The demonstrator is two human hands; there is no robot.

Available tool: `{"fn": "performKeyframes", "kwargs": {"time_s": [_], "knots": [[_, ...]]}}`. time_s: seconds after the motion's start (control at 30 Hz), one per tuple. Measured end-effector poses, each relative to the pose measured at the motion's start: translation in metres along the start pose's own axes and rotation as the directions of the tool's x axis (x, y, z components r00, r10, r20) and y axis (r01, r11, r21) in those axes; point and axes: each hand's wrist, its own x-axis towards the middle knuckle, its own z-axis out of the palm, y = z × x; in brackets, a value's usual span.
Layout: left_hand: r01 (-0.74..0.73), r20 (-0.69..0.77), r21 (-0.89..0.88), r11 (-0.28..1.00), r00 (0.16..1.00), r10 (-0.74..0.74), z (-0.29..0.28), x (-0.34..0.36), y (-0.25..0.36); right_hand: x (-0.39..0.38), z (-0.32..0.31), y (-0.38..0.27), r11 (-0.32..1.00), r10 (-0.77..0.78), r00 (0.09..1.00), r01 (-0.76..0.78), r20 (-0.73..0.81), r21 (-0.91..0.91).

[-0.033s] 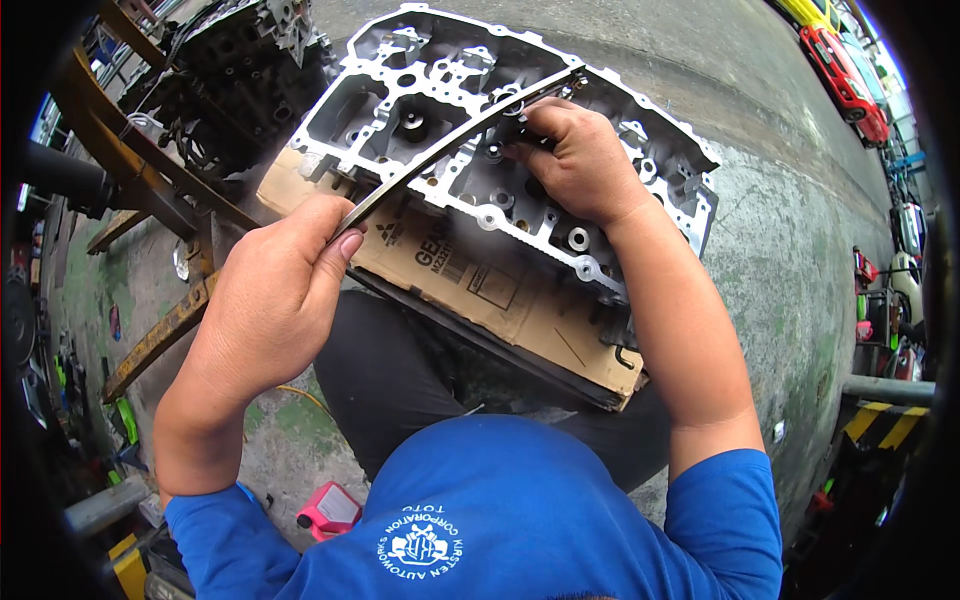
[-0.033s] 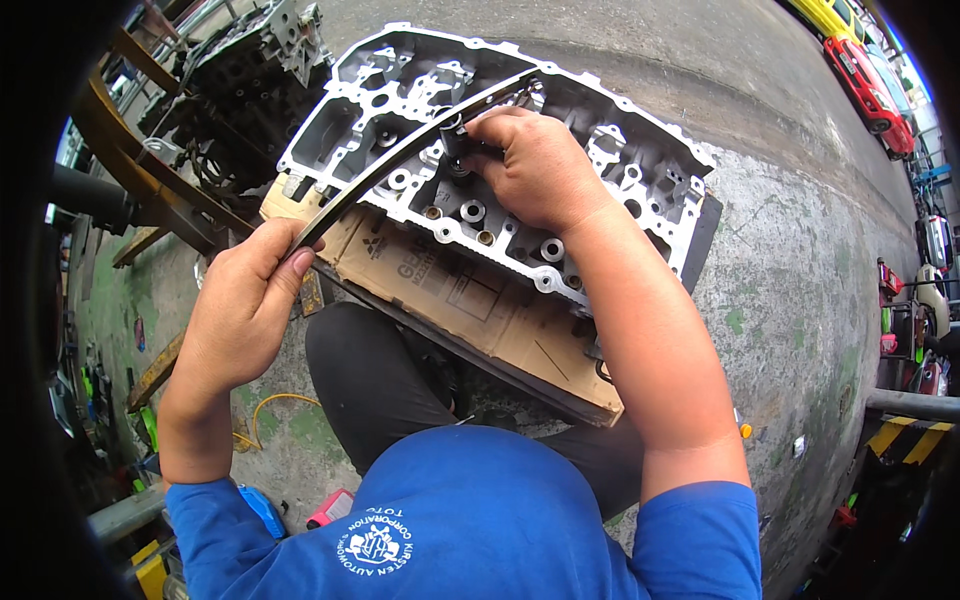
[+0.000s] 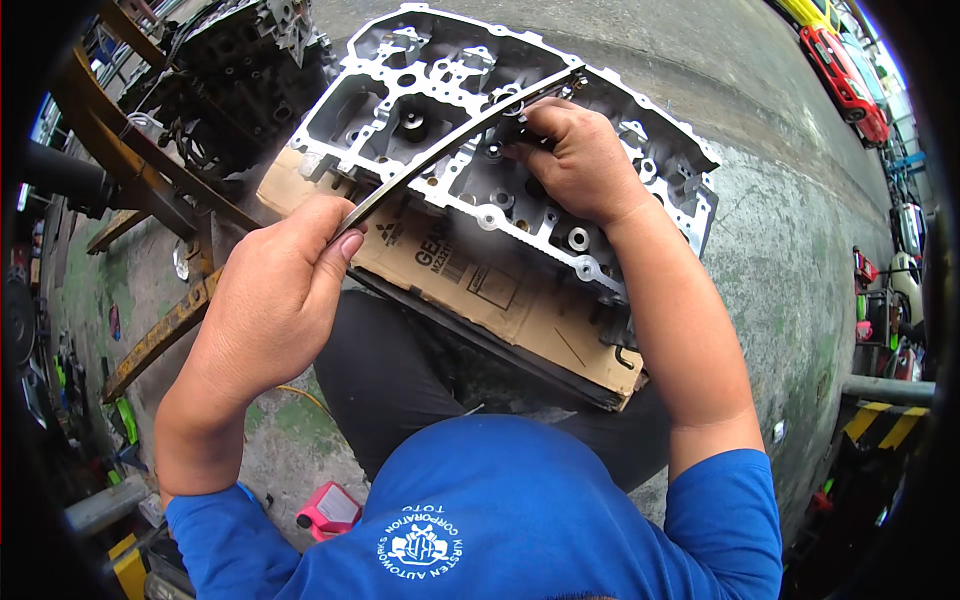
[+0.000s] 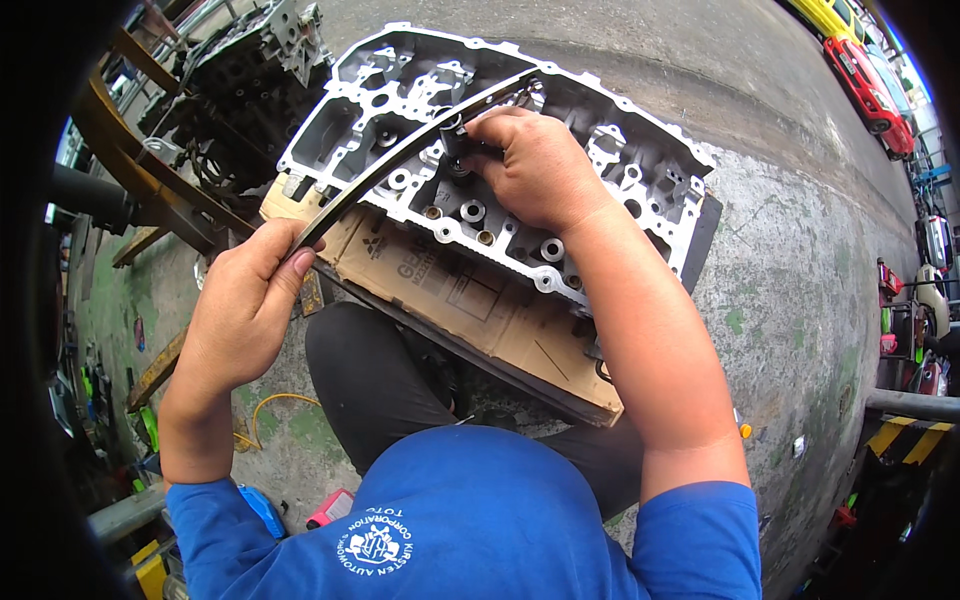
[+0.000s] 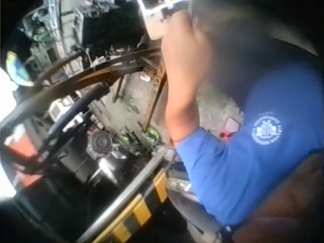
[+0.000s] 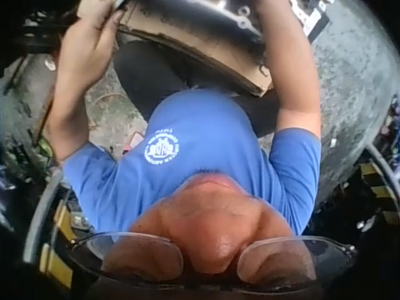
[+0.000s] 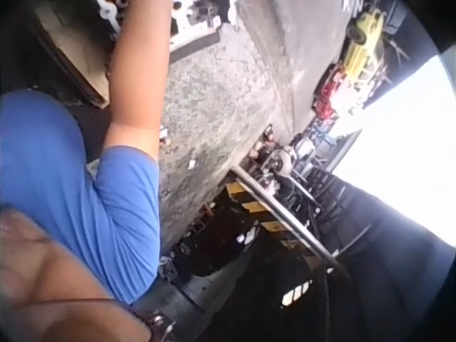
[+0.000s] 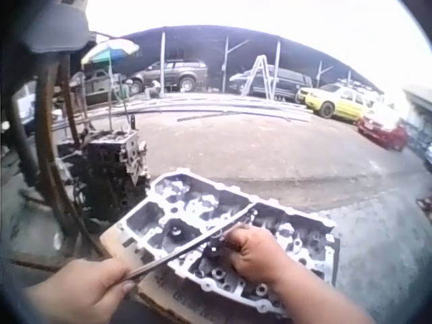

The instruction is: Inspecting and installing small mechanical components on a vehicle cylinder head.

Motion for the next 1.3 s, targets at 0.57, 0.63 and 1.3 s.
{"fn": "performKeyframes", "kwargs": {"time_s": [0.57, 0.63, 1.3], "knots": [[0.007, -0.018, -0.037, 0.999, 1.0, -0.008, 0.017, -0.003, -0.015, 0.0, -0.001, -0.007, 1.0, 0.009, 1.0, -0.008, 0.016, -0.029], [0.02, -0.012, -0.046, 0.999, 1.0, -0.02, 0.017, -0.003, -0.015, 0.0, -0.002, -0.007, 0.999, 0.029, 0.999, -0.029, 0.015, -0.013], [-0.027, -0.084, 0.002, 1.0, 0.996, 0.027, 0.027, 0.0, -0.02, -0.006, -0.017, -0.012, 0.984, 0.145, 0.989, -0.144, 0.001, 0.107]]}}
